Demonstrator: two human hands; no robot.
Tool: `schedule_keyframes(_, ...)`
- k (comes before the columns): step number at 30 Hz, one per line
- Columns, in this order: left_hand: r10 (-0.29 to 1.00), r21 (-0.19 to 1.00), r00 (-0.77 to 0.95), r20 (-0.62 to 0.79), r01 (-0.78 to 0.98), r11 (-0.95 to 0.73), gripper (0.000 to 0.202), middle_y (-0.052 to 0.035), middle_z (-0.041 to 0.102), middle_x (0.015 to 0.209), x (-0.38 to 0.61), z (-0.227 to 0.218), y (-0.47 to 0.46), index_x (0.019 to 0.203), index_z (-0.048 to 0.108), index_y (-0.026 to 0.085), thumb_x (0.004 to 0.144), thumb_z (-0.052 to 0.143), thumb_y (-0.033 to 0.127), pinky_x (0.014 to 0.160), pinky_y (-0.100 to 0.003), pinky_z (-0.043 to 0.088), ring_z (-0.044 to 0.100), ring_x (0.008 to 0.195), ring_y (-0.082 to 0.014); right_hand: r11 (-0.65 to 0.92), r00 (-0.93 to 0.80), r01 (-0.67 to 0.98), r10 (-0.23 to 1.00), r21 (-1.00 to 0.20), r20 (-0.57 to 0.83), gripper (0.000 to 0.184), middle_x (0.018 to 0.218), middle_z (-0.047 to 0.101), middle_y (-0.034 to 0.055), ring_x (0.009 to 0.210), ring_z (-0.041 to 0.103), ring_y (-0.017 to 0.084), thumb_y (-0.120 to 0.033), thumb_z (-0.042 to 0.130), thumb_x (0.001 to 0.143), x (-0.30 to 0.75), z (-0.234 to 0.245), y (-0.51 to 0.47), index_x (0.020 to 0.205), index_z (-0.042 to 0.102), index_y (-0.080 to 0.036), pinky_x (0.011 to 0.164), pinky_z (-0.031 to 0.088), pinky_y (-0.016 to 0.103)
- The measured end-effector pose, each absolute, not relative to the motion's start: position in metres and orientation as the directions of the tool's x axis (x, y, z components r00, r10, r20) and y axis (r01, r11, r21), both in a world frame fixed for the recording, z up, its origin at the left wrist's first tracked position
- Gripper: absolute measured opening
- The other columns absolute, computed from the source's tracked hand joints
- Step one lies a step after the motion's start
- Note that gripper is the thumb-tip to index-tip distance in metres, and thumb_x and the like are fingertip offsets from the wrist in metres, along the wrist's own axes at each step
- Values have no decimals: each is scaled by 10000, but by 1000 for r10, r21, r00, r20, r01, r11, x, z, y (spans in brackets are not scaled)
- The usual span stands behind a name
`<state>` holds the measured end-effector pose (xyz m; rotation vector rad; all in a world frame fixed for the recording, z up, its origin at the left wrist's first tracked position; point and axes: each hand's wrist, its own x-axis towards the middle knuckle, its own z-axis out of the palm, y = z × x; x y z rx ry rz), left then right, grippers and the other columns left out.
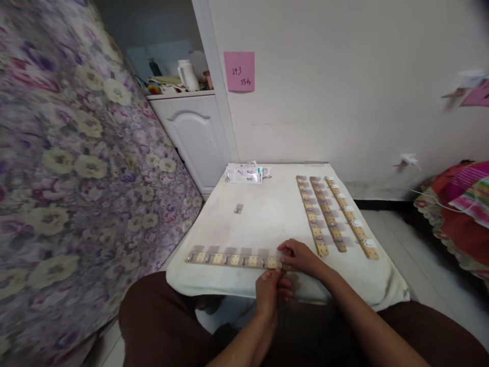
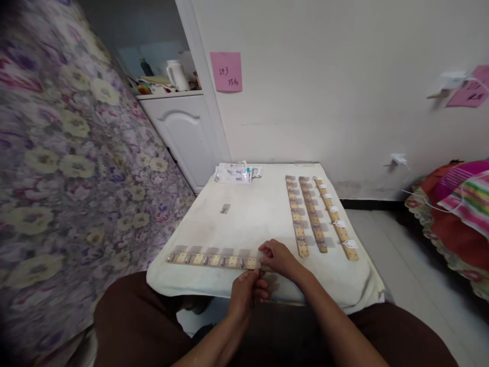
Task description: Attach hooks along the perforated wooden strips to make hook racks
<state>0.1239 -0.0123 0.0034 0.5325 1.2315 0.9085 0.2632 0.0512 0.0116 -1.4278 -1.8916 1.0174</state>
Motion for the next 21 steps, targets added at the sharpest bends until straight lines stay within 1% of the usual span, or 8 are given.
schedule_keyframes(8, 809, 771, 41, -586, -280, 572, 323, -4, 616, 544, 124, 5, -12, 788, 534, 143, 702, 579, 451, 371, -202, 323, 530, 356, -107, 115, -262, 523, 965, -844, -31, 314, 787, 604, 14, 688, 533, 129, -157, 638, 623, 262, 7, 55, 936, 637, -171, 624, 422, 236)
schedule_keyframes(16, 809, 772, 58, -584, -268, 577, 371, -6, 615, 537, 123, 6, -12, 770, 541, 150, 661, 602, 500, 373, -206, 309, 527, 358, -112, 22, -251, 508, 960, -861, -123, 337, 783, 619, 14, 680, 532, 134, -191, 695, 569, 262, 3, 63, 902, 652, -160, 619, 423, 242)
schedule_keyframes(21, 808, 770, 67, -585, -266, 579, 327, 2, 605, 517, 123, 6, -11, 761, 528, 155, 677, 584, 466, 369, -206, 307, 519, 349, -112, 14, -256, 496, 958, -868, -131, 365, 781, 613, 11, 655, 525, 122, -195, 694, 565, 262, 2, 63, 925, 647, -160, 602, 417, 232)
